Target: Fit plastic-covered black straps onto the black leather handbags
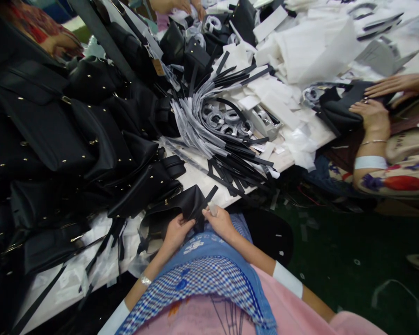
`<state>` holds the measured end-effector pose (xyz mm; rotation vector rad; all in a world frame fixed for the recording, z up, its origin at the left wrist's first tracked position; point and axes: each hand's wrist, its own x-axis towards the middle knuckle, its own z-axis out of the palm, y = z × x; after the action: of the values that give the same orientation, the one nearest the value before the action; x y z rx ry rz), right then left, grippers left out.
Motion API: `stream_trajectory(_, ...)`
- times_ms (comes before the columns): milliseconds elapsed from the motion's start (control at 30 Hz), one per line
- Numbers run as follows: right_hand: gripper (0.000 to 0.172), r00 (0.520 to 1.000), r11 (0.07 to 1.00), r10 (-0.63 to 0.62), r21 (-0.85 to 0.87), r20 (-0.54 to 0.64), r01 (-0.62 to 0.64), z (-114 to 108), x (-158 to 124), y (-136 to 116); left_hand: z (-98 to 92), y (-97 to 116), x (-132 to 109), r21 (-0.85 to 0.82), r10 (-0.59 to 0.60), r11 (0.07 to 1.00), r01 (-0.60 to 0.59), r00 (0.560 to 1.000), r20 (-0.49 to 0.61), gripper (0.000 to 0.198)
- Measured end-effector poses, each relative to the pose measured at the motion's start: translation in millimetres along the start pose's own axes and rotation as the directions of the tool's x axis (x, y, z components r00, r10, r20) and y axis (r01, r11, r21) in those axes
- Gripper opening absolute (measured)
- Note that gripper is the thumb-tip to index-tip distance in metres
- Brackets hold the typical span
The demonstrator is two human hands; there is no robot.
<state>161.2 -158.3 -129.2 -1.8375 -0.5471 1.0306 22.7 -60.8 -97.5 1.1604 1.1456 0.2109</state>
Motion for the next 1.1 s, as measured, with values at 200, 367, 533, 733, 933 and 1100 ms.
stream_trajectory(200, 0.025, 0.996, 0.981, -0.093, -0.171, 0.011, 0.093, -32, -31, -23, 0.0, -1, 1, 0.057, 0.022, 0.998, -0.020, 0.999, -0.031, 0.023)
stream_trajectory(367, 0.020, 0.956, 0.953, -0.183, -0.197, 0.231, 0.230, -23, -38, -41, 1.1, 2, 1, 0.122, 0.032, 0.992, -0.023, 0.996, -0.080, 0.025)
stream_trajectory(533, 0.018, 0.958, 0.941, -0.177, -0.247, 0.225, 0.232, -12, -29, -38, 2.6, 0, 2, 0.133, 0.036, 0.991, -0.026, 0.996, -0.078, 0.027)
stream_trajectory(733, 0.016, 0.966, 0.911, -0.125, -0.360, 0.225, 0.201, -9, -24, -29, 4.1, -9, 2, 0.109, 0.058, 0.993, -0.047, 0.993, -0.099, 0.024)
stream_trajectory(933, 0.016, 0.961, 0.888, -0.117, -0.406, 0.252, 0.215, -5, -20, -29, 3.7, -14, 0, 0.112, 0.095, 0.990, -0.081, 0.987, -0.127, 0.017)
stream_trajectory(1100, 0.017, 0.959, 0.831, -0.099, -0.508, 0.267, 0.228, -1, -22, -40, 3.0, -13, -4, 0.276, 0.157, 0.954, -0.118, 0.980, -0.124, 0.018)
